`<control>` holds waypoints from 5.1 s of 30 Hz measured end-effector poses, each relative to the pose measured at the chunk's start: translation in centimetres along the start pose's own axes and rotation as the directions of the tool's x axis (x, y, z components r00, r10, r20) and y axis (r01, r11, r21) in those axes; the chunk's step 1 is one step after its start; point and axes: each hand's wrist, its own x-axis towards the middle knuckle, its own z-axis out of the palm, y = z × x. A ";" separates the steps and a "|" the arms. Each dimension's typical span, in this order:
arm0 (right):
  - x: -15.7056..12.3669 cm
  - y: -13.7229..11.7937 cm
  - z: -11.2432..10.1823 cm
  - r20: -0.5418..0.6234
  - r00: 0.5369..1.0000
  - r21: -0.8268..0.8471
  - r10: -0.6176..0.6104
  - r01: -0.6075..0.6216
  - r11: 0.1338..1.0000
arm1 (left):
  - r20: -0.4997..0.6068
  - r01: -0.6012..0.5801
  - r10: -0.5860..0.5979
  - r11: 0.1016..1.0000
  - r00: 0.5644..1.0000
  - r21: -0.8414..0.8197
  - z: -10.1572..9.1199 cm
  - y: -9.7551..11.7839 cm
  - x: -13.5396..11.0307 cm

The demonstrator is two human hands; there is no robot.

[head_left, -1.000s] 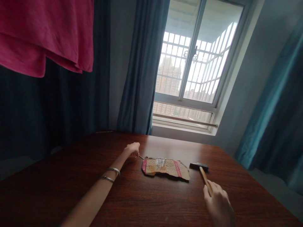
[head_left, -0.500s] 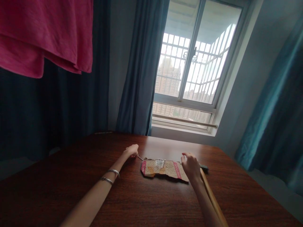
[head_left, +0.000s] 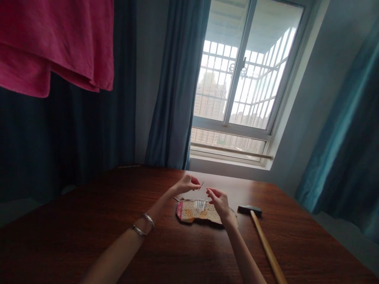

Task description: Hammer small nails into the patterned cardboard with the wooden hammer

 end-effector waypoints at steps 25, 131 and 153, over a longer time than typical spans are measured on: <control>0.1 5.5 -1.5 -0.022 1.000 -0.105 -0.001 -0.001 0.994 | -0.209 0.138 -0.245 0.896 0.947 -0.423 6.4 -5.2 1.2; -14.3 -4.2 -7.0 0.157 0.869 0.230 0.468 -0.494 0.839 | -0.093 0.033 -0.039 0.997 0.995 -0.063 9.5 -5.0 -0.5; -14.6 -4.0 -6.6 0.160 0.858 0.228 0.488 -0.513 0.828 | -0.094 0.024 -0.027 0.999 0.995 -0.034 9.4 -5.2 -0.4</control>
